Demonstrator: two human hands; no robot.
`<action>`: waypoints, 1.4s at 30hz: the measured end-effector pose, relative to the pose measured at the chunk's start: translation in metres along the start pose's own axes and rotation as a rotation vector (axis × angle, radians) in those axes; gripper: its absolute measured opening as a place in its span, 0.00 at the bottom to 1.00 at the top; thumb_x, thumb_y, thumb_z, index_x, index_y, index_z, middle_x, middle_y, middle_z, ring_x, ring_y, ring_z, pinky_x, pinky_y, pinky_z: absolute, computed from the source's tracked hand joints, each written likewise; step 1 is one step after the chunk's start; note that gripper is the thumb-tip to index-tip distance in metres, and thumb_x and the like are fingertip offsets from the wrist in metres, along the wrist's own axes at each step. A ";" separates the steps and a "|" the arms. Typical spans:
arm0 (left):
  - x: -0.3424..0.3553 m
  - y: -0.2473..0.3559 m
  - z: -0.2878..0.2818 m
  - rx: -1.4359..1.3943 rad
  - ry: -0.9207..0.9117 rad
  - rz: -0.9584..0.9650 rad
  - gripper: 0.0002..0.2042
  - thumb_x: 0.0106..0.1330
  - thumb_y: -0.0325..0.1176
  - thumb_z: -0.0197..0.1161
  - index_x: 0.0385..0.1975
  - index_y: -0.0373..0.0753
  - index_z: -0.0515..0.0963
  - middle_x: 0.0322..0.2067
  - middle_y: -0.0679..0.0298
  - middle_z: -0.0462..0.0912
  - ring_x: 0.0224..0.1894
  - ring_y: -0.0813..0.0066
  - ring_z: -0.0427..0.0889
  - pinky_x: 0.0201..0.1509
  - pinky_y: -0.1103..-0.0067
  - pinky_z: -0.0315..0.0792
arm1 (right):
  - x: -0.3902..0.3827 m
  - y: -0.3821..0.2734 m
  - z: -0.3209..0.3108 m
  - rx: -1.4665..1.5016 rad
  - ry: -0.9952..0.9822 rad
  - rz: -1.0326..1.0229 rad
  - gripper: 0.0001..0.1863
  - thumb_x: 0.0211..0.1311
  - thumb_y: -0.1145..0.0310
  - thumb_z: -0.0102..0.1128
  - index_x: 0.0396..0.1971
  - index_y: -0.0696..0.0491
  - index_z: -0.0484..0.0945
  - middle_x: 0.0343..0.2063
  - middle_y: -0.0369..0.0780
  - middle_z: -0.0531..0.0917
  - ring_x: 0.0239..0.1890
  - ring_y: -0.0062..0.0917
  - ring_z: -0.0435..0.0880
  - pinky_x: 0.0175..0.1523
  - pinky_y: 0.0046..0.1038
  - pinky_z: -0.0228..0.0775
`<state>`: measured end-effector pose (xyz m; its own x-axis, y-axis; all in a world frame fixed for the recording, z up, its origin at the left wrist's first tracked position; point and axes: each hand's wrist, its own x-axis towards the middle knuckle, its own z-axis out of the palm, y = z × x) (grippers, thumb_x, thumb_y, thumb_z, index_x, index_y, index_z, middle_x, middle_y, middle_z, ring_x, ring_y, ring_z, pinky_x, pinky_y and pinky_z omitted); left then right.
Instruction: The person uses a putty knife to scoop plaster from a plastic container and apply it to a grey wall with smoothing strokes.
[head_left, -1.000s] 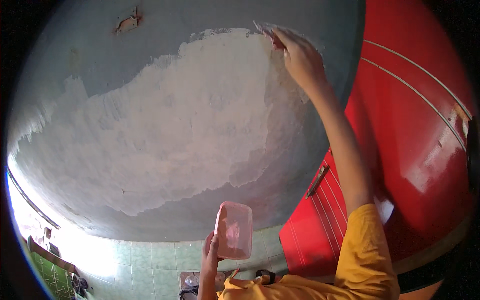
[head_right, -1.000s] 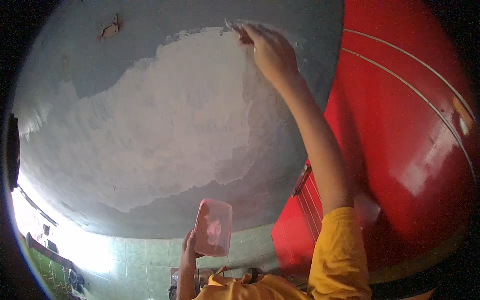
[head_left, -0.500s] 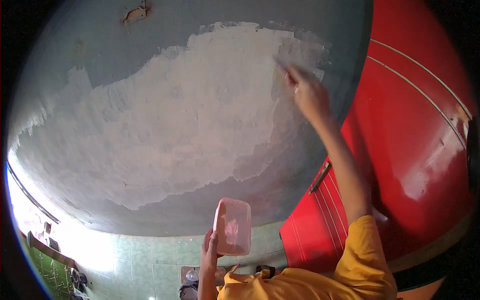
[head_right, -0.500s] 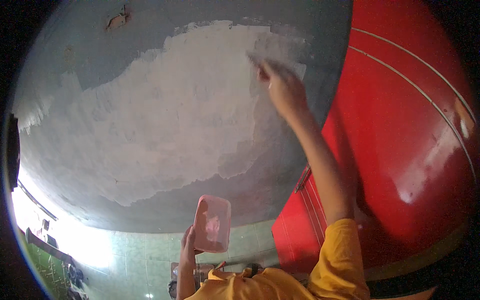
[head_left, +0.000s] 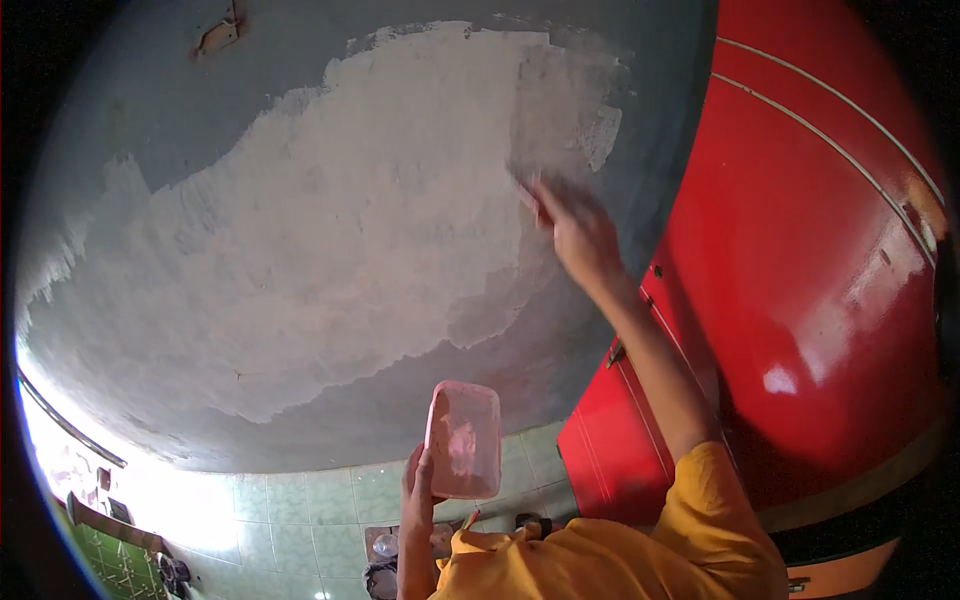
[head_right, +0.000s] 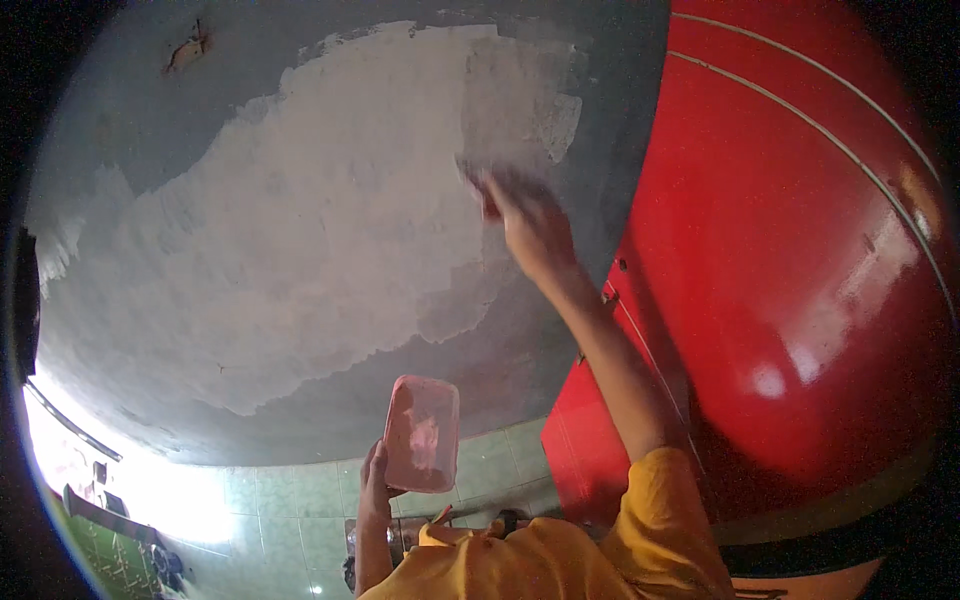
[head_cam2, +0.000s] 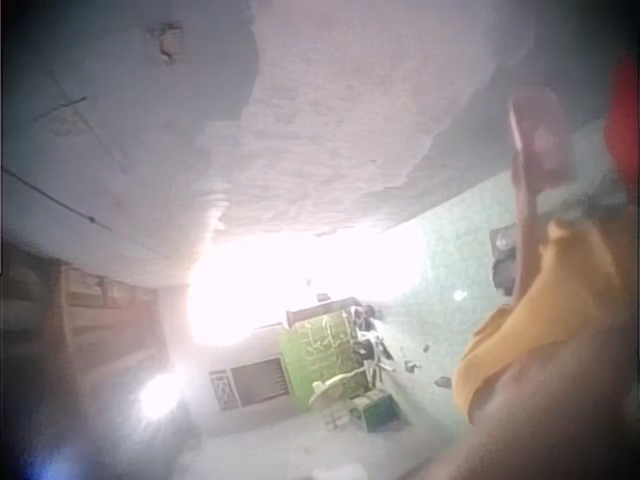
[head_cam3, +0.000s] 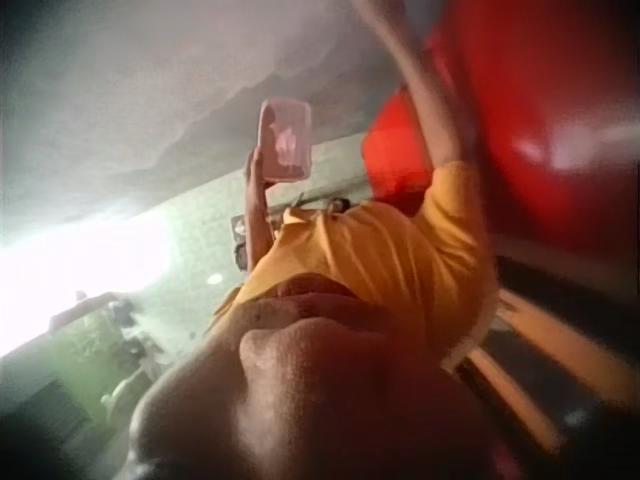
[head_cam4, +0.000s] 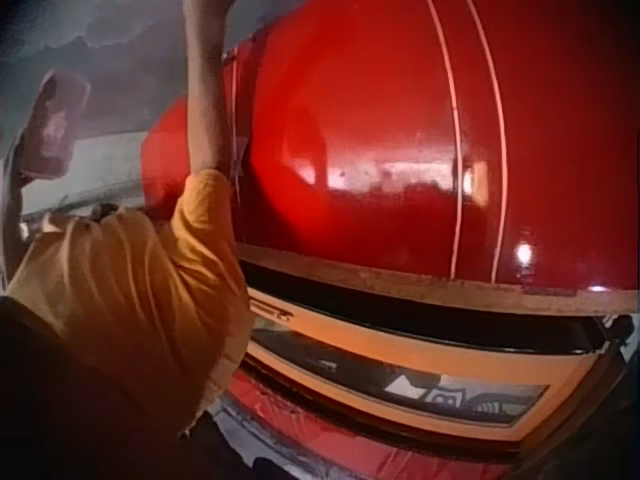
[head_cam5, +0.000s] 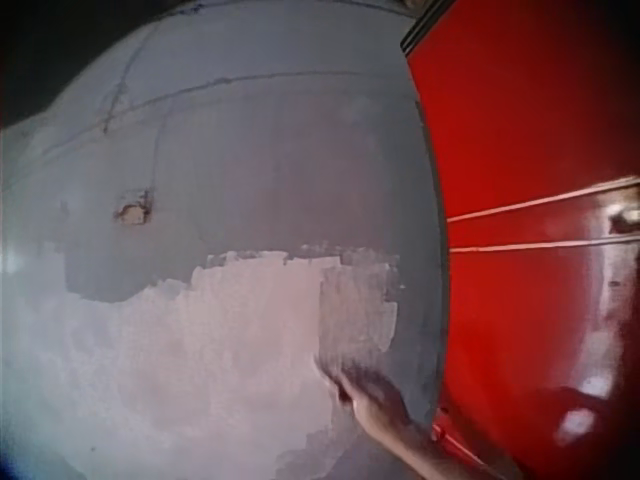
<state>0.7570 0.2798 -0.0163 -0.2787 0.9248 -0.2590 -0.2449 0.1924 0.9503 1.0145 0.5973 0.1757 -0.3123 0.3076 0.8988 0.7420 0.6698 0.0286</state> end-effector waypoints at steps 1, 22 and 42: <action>-0.001 0.000 -0.003 0.012 -0.005 0.004 0.37 0.73 0.60 0.54 0.71 0.37 0.64 0.58 0.57 0.76 0.54 0.64 0.81 0.52 0.68 0.80 | 0.034 -0.008 -0.018 -0.006 0.063 -0.003 0.30 0.59 0.82 0.55 0.64 0.51 0.76 0.60 0.48 0.80 0.60 0.43 0.79 0.64 0.39 0.72; 0.000 -0.007 0.012 0.043 0.088 0.025 0.36 0.72 0.61 0.54 0.69 0.37 0.67 0.55 0.57 0.79 0.53 0.67 0.83 0.49 0.70 0.82 | 0.057 -0.012 0.034 -0.121 0.048 -0.151 0.26 0.68 0.76 0.51 0.65 0.63 0.69 0.63 0.54 0.76 0.65 0.47 0.75 0.70 0.44 0.66; 0.006 -0.018 0.030 0.005 0.191 0.050 0.34 0.75 0.57 0.53 0.68 0.32 0.67 0.58 0.55 0.76 0.57 0.65 0.79 0.55 0.70 0.77 | -0.039 0.074 0.117 -0.135 0.029 -0.103 0.24 0.69 0.72 0.51 0.64 0.57 0.73 0.64 0.49 0.77 0.65 0.43 0.76 0.73 0.40 0.62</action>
<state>0.7872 0.2912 -0.0296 -0.4615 0.8543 -0.2389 -0.2214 0.1499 0.9636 1.0117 0.7140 0.0918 -0.3751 0.2209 0.9003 0.7807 0.5989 0.1783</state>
